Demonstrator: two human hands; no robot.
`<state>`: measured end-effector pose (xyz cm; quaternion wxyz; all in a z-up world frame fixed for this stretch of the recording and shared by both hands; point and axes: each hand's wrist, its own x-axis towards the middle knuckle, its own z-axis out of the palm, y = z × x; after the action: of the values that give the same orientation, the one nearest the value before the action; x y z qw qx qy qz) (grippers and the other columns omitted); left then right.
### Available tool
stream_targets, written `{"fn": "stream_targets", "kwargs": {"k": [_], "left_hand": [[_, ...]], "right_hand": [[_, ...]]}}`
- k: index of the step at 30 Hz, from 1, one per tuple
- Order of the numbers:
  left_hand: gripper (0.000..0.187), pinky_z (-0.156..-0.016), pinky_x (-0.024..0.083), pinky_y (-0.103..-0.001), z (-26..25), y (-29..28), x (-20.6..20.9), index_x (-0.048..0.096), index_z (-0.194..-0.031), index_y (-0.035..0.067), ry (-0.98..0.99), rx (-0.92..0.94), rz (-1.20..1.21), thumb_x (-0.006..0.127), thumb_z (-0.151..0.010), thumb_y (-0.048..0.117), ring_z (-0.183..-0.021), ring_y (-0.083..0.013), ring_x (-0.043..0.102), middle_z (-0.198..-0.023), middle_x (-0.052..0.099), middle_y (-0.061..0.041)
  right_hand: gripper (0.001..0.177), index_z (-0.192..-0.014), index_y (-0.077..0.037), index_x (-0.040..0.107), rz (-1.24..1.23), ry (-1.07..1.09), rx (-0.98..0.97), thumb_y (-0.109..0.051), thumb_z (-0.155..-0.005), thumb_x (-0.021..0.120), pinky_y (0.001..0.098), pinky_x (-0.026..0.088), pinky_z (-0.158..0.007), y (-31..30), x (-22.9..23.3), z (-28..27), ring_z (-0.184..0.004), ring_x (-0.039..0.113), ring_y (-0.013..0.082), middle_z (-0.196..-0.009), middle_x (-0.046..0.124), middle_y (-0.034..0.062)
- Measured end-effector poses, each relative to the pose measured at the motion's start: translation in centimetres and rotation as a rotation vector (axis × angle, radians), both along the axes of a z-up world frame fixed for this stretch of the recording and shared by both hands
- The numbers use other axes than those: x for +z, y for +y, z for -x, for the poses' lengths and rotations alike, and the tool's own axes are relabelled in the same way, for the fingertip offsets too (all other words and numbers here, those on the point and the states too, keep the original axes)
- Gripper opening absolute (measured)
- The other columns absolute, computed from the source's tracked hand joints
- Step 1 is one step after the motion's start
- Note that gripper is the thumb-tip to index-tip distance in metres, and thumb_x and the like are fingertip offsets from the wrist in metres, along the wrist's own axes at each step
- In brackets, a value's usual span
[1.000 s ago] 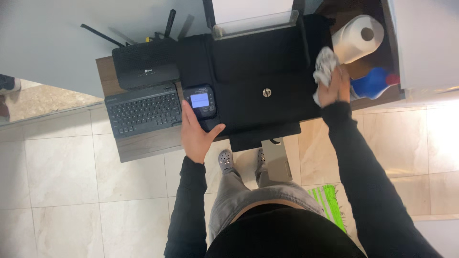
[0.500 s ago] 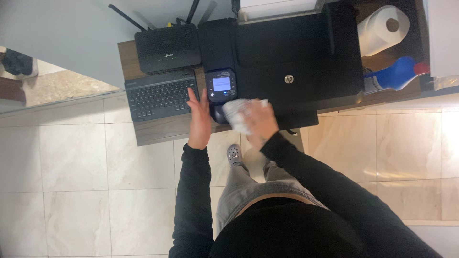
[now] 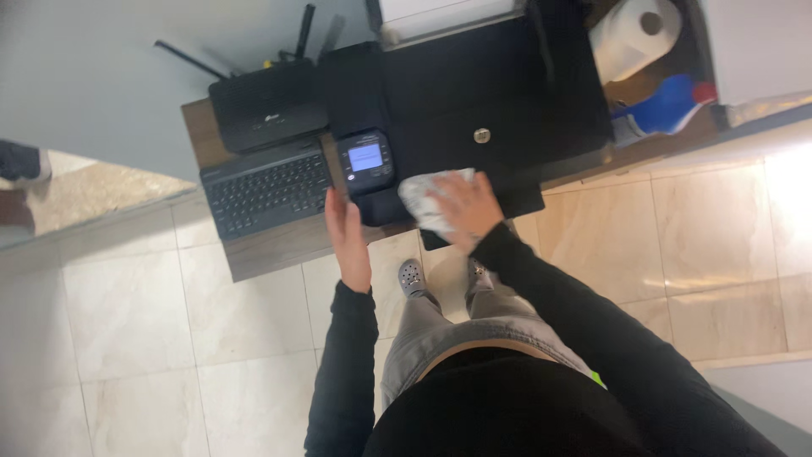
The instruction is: The person cleans the top surface of an HP printer with a cloth and cleaning liquid, then loads a sheet of paper into the scanner glass and closes the lid. They place another sheet into the output tray and interact with the printer's control panel.
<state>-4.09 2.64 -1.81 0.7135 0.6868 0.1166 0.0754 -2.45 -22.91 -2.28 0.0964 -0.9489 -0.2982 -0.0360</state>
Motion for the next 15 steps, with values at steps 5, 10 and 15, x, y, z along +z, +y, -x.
{"fn": "stream_targets", "kwargs": {"k": [5, 10, 15], "left_hand": [[0.058, -0.126, 0.027, -0.049, 1.8, -3.1, 0.6, 0.041, -0.153, 0.0, -0.171, 0.096, -0.453, 0.063, -0.104, 0.021, -0.153, -0.0394, 0.033, -0.163, 0.035, -0.024], [0.049, -0.124, 0.027, -0.049, 3.0, -5.8, 1.9, 0.05, -0.146, 0.001, -0.197, 0.062, -0.528, 0.064, -0.103, 0.019, -0.152, -0.0415, 0.033, -0.16, 0.038, -0.025], [0.025, -0.105, 0.047, -0.041, 3.4, -8.0, 6.9, 0.066, -0.123, 0.003, -0.089, -0.11, -0.186, 0.067, -0.102, 0.017, -0.122, -0.0276, 0.06, -0.129, 0.067, -0.015]], "right_hand": [[0.067, -0.133, -0.014, 0.062, 0.07, -0.064, -0.352, -0.032, -0.072, 0.081, 0.0651, 0.03, -0.108, -10.1, -0.8, -0.1, -0.141, 0.044, 0.0358, -0.146, 0.053, 0.0126], [0.057, -0.138, -0.002, 0.055, -0.165, -0.081, -0.541, -0.018, -0.087, 0.075, 0.0557, 0.033, -0.122, -18.3, -0.5, 0.5, -0.144, 0.042, 0.0431, -0.154, 0.045, 0.021], [0.057, -0.143, 0.004, 0.05, -0.432, -0.081, -0.656, -0.008, -0.09, 0.069, 0.053, 0.033, -0.121, -19.2, -1.6, 0.6, -0.145, 0.038, 0.0482, -0.159, 0.038, 0.0229]]}}
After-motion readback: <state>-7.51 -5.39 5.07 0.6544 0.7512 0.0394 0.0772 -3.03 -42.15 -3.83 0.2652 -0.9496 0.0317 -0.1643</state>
